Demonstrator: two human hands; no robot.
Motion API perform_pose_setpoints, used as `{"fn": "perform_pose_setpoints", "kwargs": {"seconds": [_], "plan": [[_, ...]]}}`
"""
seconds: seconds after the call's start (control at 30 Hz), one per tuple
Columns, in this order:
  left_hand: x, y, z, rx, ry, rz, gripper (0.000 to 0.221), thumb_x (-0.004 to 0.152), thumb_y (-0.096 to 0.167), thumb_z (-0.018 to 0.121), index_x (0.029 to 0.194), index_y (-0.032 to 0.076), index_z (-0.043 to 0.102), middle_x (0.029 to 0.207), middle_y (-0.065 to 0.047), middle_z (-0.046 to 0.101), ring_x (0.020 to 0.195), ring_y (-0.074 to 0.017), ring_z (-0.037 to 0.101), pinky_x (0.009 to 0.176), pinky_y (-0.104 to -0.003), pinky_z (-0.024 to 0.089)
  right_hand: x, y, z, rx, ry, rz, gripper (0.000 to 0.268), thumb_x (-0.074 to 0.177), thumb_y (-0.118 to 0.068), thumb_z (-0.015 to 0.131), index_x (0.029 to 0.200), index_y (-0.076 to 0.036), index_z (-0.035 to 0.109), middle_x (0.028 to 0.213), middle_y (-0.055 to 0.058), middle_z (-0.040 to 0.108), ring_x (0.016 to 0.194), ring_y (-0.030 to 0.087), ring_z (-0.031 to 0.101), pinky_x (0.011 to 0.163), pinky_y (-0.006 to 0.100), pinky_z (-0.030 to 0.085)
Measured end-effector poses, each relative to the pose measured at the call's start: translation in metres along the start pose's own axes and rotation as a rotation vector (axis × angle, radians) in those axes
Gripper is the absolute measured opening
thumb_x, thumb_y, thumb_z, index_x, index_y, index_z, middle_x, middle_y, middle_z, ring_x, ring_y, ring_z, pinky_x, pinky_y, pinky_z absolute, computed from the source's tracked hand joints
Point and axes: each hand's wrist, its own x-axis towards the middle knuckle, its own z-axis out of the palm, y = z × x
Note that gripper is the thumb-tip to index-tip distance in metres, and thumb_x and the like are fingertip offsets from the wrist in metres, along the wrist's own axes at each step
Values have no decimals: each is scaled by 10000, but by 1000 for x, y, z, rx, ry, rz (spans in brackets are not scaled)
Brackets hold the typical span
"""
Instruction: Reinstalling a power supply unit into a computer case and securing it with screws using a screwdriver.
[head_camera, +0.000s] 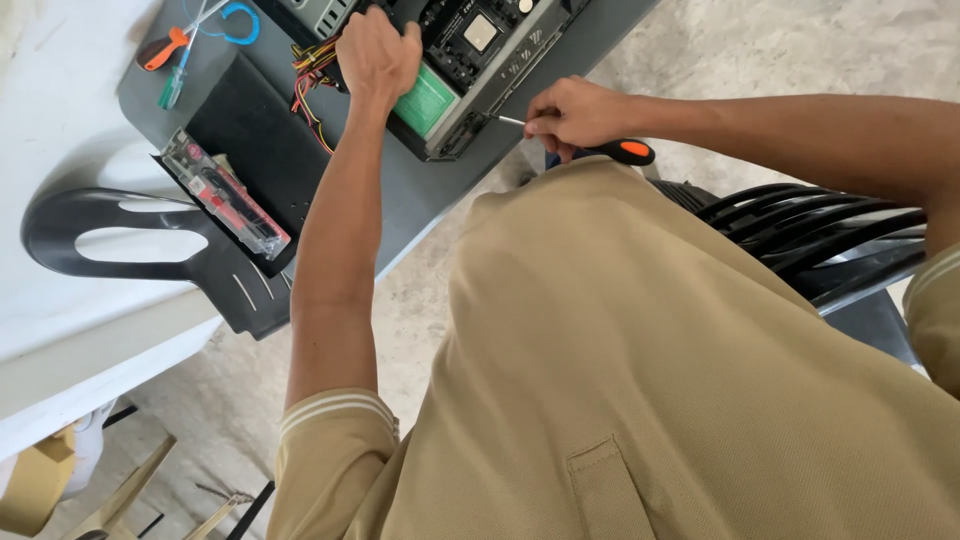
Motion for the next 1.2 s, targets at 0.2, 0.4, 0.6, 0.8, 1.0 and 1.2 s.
{"fn": "perform_pose_setpoints", "kwargs": {"seconds": [0.2,0.4,0.6,0.8,1.0,1.2], "plan": [[4,-6,1,-78,-8,-11,629,1303,537,709,873,96,580,890,-165,692,650,-340,643,647,-541,599,0,-8,3,-88,-27,-33,322,1332,-150,562,1234,-12,836,933,89,922,753,225,907,737,382,680],[4,-5,1,-80,-26,-25,618,1301,514,699,861,107,549,861,-130,658,639,-303,600,642,-524,595,11,-9,15,-181,-24,-64,354,1283,-116,480,1225,-6,812,925,103,932,756,251,951,1006,323,633],[5,-3,3,-79,-24,-13,593,1287,545,682,1084,-7,757,1058,-227,800,829,-427,770,771,-610,681,13,-11,20,-177,-13,-22,410,1236,-76,405,1282,7,804,918,140,918,758,258,949,929,319,656],[6,0,-4,-113,-18,-39,562,1264,527,718,991,36,697,985,-196,766,748,-382,715,720,-595,657,11,-23,24,-130,6,4,373,1299,-89,439,1268,24,793,901,145,910,768,248,944,813,349,668],[4,1,0,-63,-15,-33,636,1289,594,683,1186,-19,814,1150,-228,831,923,-430,813,835,-583,703,4,-38,32,-39,14,40,348,1289,-66,446,1267,54,771,937,179,905,773,277,941,758,380,688],[1,4,-3,-94,20,-14,537,1256,519,694,1431,18,773,1089,-187,829,867,-403,794,748,-549,699,6,-45,39,-38,37,77,362,1293,-99,428,1277,30,766,1012,157,938,767,254,924,814,376,679]]}}
